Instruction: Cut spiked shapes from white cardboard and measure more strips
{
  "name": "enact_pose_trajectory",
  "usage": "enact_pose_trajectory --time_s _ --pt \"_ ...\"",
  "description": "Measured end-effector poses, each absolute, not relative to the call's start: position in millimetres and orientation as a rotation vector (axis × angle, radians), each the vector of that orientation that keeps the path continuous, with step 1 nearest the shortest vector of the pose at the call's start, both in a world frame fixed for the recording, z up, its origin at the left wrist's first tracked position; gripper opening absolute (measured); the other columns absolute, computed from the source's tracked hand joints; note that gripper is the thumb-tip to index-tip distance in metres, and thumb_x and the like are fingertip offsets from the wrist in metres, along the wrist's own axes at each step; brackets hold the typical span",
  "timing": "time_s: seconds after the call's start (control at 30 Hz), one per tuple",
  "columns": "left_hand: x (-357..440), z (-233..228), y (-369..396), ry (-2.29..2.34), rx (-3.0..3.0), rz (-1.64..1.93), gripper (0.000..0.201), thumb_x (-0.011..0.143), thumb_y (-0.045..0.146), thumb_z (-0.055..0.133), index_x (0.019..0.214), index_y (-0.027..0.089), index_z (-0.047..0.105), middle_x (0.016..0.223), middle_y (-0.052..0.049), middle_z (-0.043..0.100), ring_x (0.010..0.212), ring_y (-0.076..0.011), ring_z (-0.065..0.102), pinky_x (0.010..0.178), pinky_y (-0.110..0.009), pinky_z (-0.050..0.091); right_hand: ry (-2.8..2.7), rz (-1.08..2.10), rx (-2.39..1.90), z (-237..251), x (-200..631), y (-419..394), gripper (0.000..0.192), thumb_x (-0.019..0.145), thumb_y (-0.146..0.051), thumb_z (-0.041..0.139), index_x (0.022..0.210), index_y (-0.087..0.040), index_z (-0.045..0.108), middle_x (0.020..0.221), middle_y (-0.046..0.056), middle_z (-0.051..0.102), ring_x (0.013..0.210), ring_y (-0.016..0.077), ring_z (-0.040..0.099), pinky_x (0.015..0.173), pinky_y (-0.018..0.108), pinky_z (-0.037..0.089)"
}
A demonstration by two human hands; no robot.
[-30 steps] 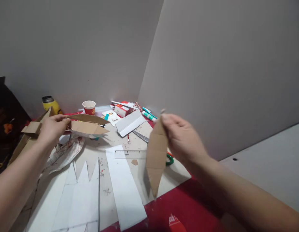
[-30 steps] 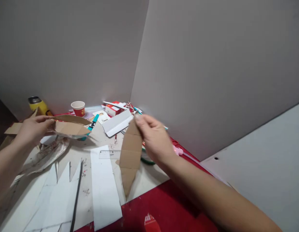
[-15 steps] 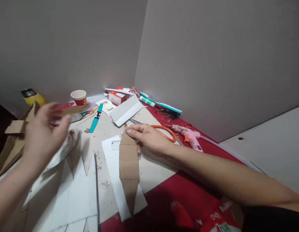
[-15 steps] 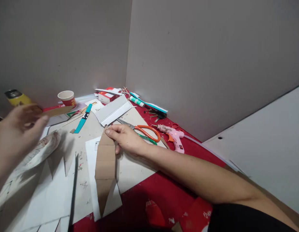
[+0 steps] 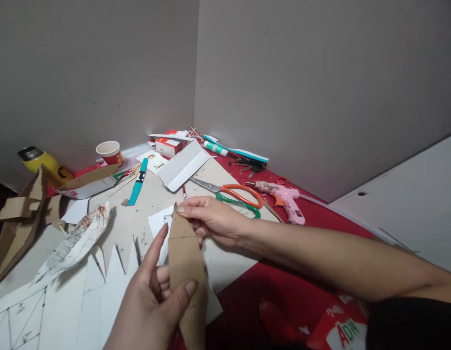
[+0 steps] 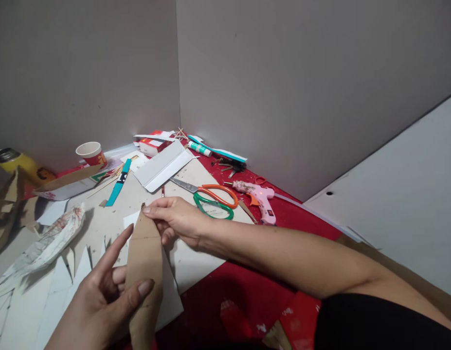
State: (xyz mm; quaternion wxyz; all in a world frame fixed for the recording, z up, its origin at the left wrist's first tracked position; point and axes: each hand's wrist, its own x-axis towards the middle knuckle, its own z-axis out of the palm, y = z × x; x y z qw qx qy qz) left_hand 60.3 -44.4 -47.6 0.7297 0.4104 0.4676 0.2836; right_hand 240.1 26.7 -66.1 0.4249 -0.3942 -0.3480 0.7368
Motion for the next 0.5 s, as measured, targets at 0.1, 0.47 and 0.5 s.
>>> enact_pose_trajectory --time_s 0.1,0.47,0.5 --pt "59.5 -46.5 -50.8 1.019 0.925 0.626 0.107 0.076 0.039 0.077 0.153 0.035 0.002 0.094 -0.005 0.075 0.081 -0.0224 0.071 0.075 -0.036 0.053 -0.898 1.741 -0.984 -65.2 236.4 25.1 0.023 0.074 -0.03 0.074 0.064 -0.013 0.062 0.052 -0.004 0.055 0.039 0.0047 0.049 0.031 0.012 0.043" --pt "47.3 -58.2 -49.6 0.921 0.98 0.546 0.104 0.081 0.041 0.071 0.151 0.041 -0.006 0.117 -0.008 0.071 0.096 -0.0244 0.07 0.082 -0.037 0.054 -1.164 1.594 -0.859 -65.1 240.0 22.9 0.027 0.078 -0.039 0.07 0.067 -0.016 0.061 0.044 -0.006 0.055 0.034 0.0065 0.047 0.033 0.015 0.036" --pt "46.5 -60.8 -50.5 0.933 1.02 0.533 0.101 0.082 0.043 0.069 0.151 0.04 -0.004 0.119 -0.008 0.07 0.1 -0.0254 0.069 0.084 -0.039 0.054 -1.152 1.567 -0.879 -63.4 239.4 21.3 0.026 0.078 -0.036 0.069 0.064 -0.016 0.059 0.042 -0.007 0.053 0.034 0.0057 0.044 0.034 0.014 0.034"
